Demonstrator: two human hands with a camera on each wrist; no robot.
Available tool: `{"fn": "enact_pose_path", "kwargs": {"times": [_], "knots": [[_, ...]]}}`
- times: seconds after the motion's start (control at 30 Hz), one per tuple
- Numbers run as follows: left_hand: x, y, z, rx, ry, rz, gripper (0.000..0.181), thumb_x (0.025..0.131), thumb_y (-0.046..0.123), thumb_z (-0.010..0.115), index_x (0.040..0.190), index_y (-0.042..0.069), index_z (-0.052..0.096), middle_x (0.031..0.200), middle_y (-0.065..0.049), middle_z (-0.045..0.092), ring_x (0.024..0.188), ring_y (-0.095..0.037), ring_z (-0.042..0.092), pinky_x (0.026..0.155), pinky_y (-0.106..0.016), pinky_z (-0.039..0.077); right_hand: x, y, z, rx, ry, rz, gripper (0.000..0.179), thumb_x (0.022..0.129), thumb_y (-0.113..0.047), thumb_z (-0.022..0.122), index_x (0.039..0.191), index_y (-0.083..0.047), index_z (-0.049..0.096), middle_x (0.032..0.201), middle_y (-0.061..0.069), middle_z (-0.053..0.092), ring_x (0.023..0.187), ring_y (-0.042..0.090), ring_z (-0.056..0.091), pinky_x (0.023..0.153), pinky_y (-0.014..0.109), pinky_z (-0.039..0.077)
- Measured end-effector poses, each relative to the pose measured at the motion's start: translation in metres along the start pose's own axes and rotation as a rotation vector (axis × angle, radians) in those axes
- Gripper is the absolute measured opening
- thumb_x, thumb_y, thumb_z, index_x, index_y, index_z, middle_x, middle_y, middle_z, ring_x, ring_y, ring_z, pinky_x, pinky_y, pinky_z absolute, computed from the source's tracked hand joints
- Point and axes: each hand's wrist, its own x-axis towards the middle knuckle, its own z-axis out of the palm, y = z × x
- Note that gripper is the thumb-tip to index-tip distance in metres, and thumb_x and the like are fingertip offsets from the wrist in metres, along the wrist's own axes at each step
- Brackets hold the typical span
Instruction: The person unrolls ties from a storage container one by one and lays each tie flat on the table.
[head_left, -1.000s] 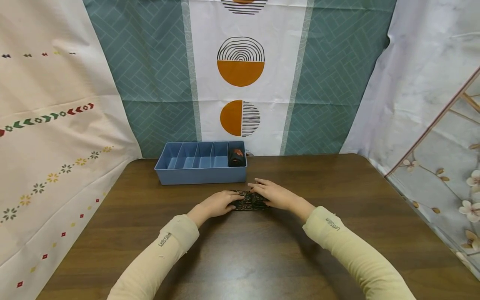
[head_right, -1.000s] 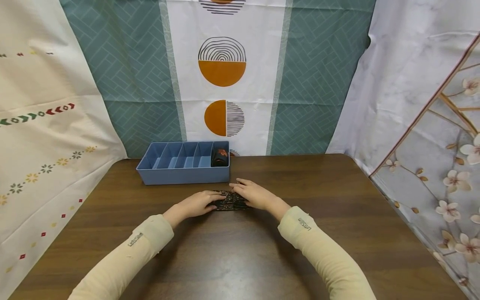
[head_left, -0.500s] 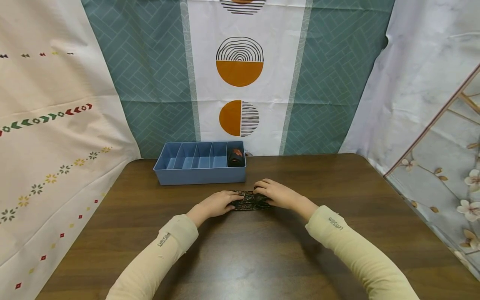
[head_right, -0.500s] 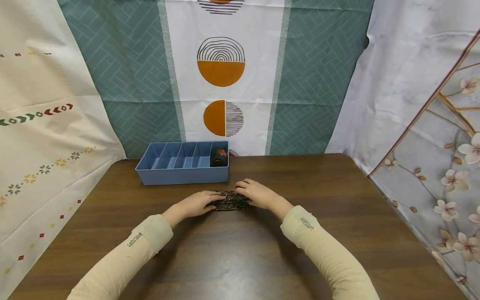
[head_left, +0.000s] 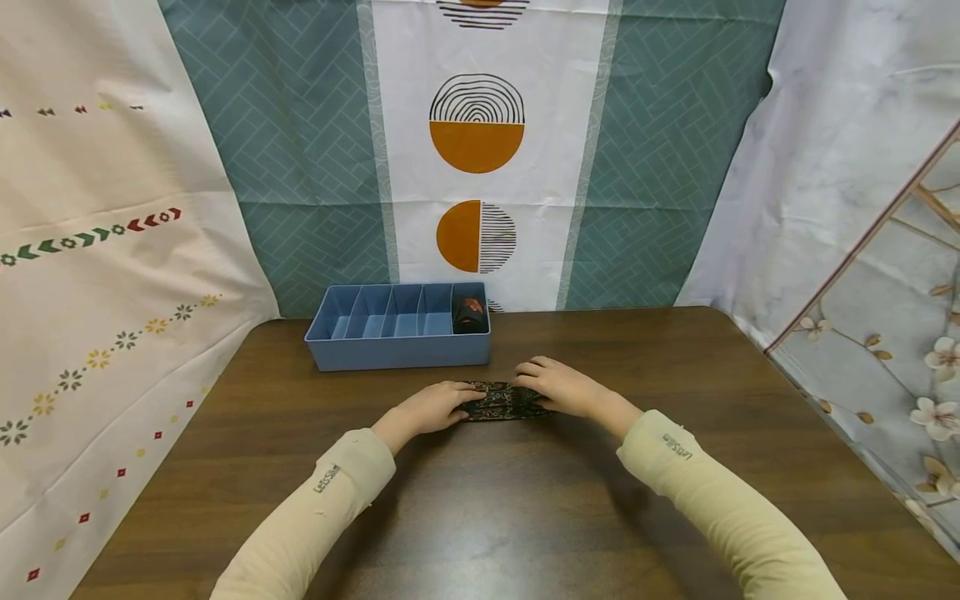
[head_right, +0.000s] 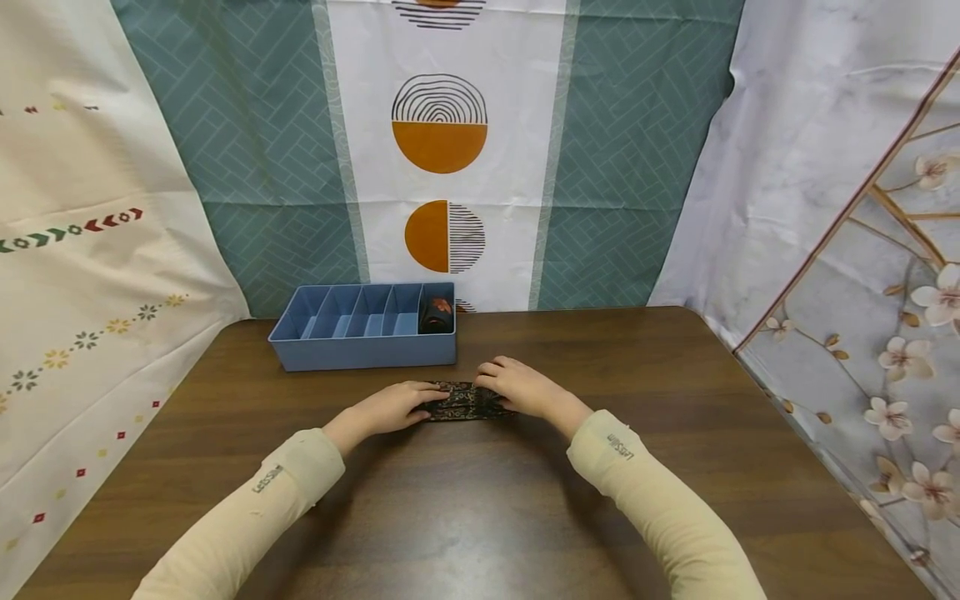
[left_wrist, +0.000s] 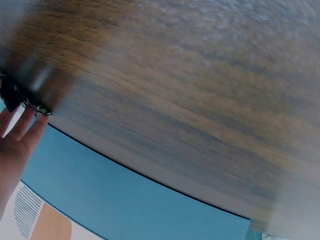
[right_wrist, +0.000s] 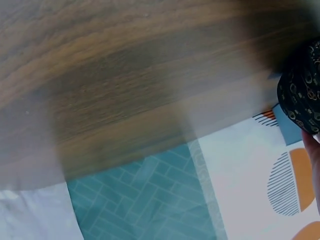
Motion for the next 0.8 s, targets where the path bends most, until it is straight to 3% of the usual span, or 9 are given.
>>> {"fn": "enact_pose_path", "kwargs": {"times": [0.27,0.6,0.8], "knots": [[0.0,0.0,0.0,0.001,0.002,0.0,0.044,0.094,0.015,0.059,0.137,0.011,0.052,0.139,-0.016,0.049,0.128,-0.032,0.048,0.103,-0.045,0.043,-0.006,0.003,0.0,0.0,0.014,0.003,0.036,0.079,-0.013,0.076,0.114,-0.011,0.064,0.126,0.012,0.055,0.109,0.027,0.054,0.091,0.038,0.05],[0.0,0.0,0.0,-0.003,0.008,0.005,0.043,0.093,0.014,0.059,0.136,0.01,0.052,0.139,-0.018,0.049,0.127,-0.033,0.049,0.103,-0.046,0.043,-0.013,0.007,-0.001,0.07,-0.02,0.055,0.045,0.078,-0.007,0.076,0.119,-0.004,0.057,0.139,0.014,0.049,0.127,0.035,0.047,0.104,0.045,0.042],[-0.001,-0.001,0.001,-0.001,0.008,0.001,0.044,0.093,0.014,0.059,0.137,0.011,0.052,0.14,-0.017,0.049,0.128,-0.033,0.048,0.103,-0.046,0.042,-0.016,0.009,0.0,0.037,0.001,0.035,0.04,0.077,-0.011,0.077,0.11,-0.005,0.057,0.126,0.012,0.058,0.114,0.029,0.053,0.097,0.04,0.047]]}}
